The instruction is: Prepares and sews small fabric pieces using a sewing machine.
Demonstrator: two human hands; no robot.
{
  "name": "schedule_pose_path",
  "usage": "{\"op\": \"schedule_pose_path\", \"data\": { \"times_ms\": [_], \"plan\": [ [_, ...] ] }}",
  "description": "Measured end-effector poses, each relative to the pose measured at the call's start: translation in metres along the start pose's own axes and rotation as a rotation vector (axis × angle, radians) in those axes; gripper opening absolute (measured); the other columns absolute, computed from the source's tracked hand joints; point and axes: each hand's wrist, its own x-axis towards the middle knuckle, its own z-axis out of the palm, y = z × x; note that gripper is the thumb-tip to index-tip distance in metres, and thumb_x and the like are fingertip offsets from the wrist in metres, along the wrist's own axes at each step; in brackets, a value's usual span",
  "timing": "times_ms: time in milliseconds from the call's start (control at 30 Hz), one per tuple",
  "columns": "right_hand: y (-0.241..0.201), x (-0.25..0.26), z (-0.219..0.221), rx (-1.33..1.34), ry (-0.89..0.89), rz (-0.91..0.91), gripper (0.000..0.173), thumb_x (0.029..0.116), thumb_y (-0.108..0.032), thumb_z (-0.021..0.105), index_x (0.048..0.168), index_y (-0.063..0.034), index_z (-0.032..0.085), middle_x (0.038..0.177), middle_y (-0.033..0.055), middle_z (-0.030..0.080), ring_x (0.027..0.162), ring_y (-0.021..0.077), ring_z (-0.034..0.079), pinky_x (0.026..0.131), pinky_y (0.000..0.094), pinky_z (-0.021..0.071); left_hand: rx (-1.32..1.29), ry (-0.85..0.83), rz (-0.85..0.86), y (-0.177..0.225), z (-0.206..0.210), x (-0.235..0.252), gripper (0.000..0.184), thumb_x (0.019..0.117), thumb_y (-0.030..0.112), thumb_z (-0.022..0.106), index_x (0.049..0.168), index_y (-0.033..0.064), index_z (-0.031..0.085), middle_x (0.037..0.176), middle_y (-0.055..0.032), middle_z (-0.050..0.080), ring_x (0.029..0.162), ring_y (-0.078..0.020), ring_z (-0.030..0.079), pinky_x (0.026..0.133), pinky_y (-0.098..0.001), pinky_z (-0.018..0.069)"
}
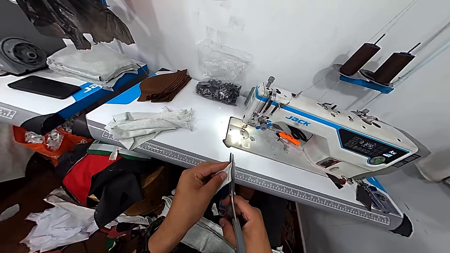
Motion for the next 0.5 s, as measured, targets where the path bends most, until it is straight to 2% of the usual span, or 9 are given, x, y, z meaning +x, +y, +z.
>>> {"op": "schedule_pose_path", "data": {
  "times_ms": [133, 267, 400, 467, 500],
  "plan": [
    [0.003, 0.001, 0.0, 0.071, -0.035, 0.042, 0.037, 0.0868, -0.016, 0.077, 0.118, -0.0006, 0.065, 0.075, 0.0014, 0.067, 0.058, 0.0079, 0.062, 0.051, 0.0255, 0.0539, 0.006, -0.023, -0.037, -0.002, -0.001, 0.001, 0.023, 0.0947, 0.014, 0.07, 0.115, 0.0165, 0.08, 0.098, -0.001, 0.076, 0.08, -0.0148, 0.071, 0.072, -0.0286, 0.0616],
    [0.005, 0.004, 0.0, 0.043, -0.046, 0.04, 0.039, 0.0867, -0.019, 0.077, 0.119, -0.001, 0.065, 0.075, -0.0004, 0.067, 0.06, 0.0055, 0.061, 0.052, 0.0228, 0.0525, -0.001, -0.017, -0.046, -0.004, 0.0, 0.001, 0.024, 0.0937, 0.015, 0.071, 0.117, 0.0161, 0.08, 0.099, -0.0017, 0.076, 0.08, -0.0146, 0.071, 0.072, -0.0274, 0.0615],
    [0.002, 0.002, 0.0, 0.042, 0.06, 0.077, 0.033, 0.086, -0.012, 0.077, 0.116, -0.0026, 0.068, 0.07, 0.0006, 0.065, 0.053, 0.0087, 0.06, 0.045, 0.0268, 0.0533, -0.006, -0.036, -0.04, -0.006, -0.001, 0.001, 0.022, 0.0943, 0.014, 0.071, 0.114, 0.0128, 0.08, 0.099, -0.0026, 0.076, 0.081, -0.0147, 0.072, 0.072, -0.0269, 0.0617],
    [0.004, 0.003, -0.019, -0.039, 0.125, 0.124, 0.04, 0.0859, -0.018, 0.08, 0.122, -0.0043, 0.066, 0.073, 0.0005, 0.067, 0.054, 0.0114, 0.063, 0.045, 0.0316, 0.056, -0.001, -0.026, -0.023, -0.003, -0.01, 0.003, 0.022, 0.0937, 0.013, 0.071, 0.113, 0.0126, 0.08, 0.096, -0.0038, 0.077, 0.078, -0.0156, 0.071, 0.071, -0.0289, 0.0613],
    [0.007, 0.006, -0.036, -0.116, 0.159, 0.161, 0.05, 0.085, -0.023, 0.082, 0.128, -0.0055, 0.063, 0.077, 0.0003, 0.071, 0.057, 0.0127, 0.066, 0.047, 0.0342, 0.0588, 0.023, -0.007, 0.012, 0.003, -0.02, 0.006, 0.022, 0.0935, 0.012, 0.071, 0.113, 0.0128, 0.08, 0.095, -0.0039, 0.076, 0.077, -0.0157, 0.071, 0.069, -0.0301, 0.0614]
  ]
}}
